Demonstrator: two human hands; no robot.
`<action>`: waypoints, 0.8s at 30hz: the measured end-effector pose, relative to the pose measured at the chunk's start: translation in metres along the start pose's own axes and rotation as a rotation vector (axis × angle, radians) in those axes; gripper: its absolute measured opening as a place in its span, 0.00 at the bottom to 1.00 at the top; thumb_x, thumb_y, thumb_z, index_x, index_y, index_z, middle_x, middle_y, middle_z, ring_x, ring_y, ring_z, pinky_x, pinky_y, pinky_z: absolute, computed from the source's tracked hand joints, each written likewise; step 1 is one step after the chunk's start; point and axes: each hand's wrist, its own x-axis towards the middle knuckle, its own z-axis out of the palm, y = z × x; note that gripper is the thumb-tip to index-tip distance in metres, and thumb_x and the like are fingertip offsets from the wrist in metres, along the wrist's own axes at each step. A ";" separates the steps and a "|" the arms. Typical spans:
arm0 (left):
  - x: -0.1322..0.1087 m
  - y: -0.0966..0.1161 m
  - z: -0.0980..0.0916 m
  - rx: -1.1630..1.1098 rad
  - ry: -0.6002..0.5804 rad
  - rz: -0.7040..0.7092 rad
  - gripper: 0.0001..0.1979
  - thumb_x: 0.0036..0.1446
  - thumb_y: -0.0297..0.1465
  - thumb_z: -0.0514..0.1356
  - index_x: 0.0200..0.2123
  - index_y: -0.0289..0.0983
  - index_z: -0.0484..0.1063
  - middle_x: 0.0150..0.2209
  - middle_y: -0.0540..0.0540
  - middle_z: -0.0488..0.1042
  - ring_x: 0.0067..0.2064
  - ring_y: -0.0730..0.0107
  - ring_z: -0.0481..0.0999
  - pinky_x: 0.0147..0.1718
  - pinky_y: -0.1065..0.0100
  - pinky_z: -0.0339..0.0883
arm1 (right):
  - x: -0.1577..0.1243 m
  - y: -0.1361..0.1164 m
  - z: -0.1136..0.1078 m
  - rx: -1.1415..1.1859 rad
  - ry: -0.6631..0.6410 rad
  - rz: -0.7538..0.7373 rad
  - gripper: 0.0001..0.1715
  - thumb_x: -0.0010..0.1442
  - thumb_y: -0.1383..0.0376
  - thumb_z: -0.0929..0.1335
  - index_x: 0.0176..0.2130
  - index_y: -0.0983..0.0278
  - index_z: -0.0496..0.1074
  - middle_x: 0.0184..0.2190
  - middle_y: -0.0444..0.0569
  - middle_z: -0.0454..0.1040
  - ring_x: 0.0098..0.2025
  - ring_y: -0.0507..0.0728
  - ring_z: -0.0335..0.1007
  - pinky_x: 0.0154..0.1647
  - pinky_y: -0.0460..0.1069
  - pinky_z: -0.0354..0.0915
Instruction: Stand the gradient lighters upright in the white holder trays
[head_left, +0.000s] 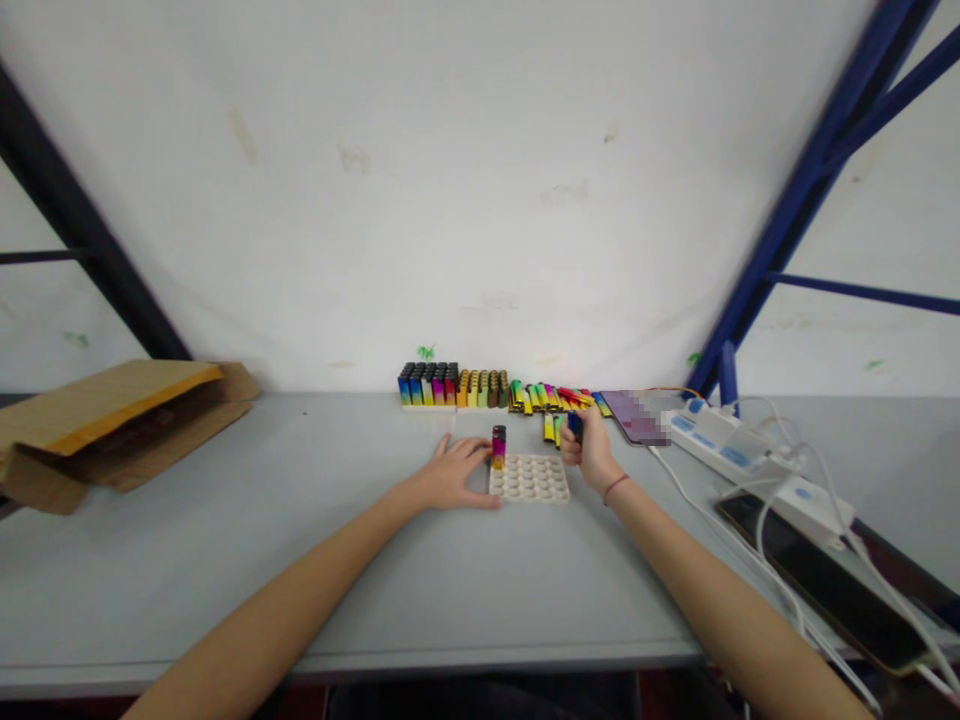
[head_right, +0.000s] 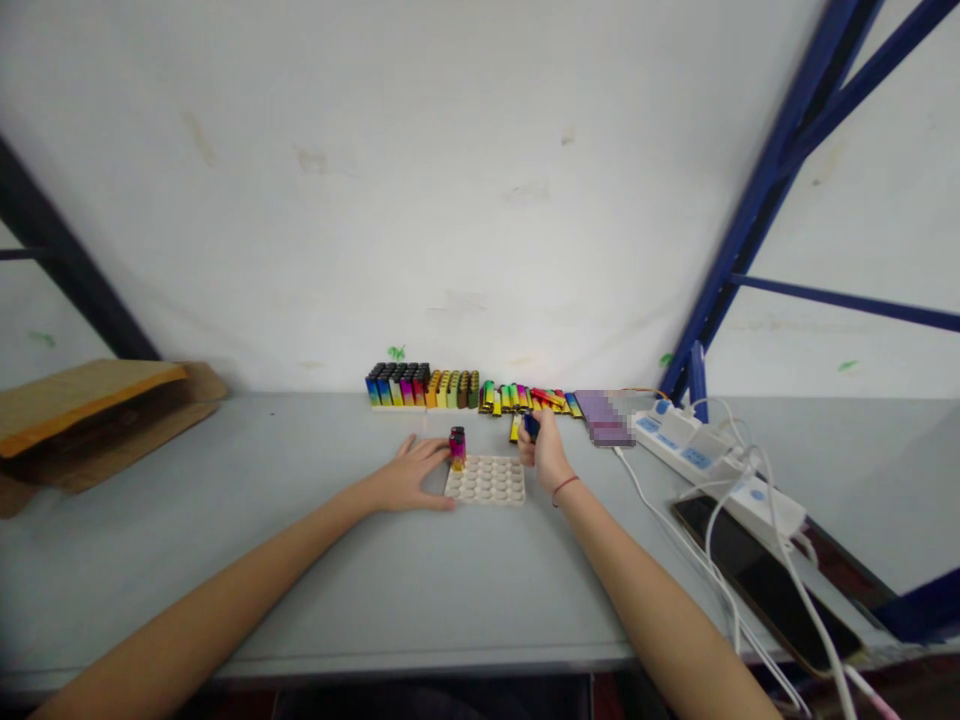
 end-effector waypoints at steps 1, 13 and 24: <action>0.000 0.000 0.000 0.000 -0.001 -0.001 0.42 0.48 0.59 0.57 0.60 0.40 0.57 0.61 0.37 0.57 0.62 0.46 0.55 0.59 0.38 0.33 | -0.001 0.000 0.001 0.008 0.011 0.005 0.23 0.53 0.49 0.53 0.15 0.59 0.49 0.10 0.36 0.41 0.13 0.46 0.30 0.12 0.43 0.35; 0.001 0.000 0.000 -0.001 -0.001 0.008 0.42 0.48 0.59 0.57 0.60 0.40 0.56 0.61 0.37 0.57 0.62 0.46 0.54 0.59 0.38 0.33 | -0.003 -0.003 0.001 0.095 0.027 0.087 0.22 0.54 0.52 0.52 0.15 0.59 0.48 0.08 0.36 0.41 0.12 0.46 0.29 0.12 0.43 0.33; 0.000 0.000 0.000 0.010 -0.001 0.012 0.42 0.49 0.59 0.57 0.60 0.40 0.56 0.61 0.37 0.57 0.62 0.47 0.55 0.59 0.37 0.34 | -0.003 -0.002 0.001 0.189 0.110 0.028 0.25 0.54 0.48 0.54 0.16 0.60 0.48 0.09 0.36 0.41 0.11 0.46 0.32 0.10 0.42 0.35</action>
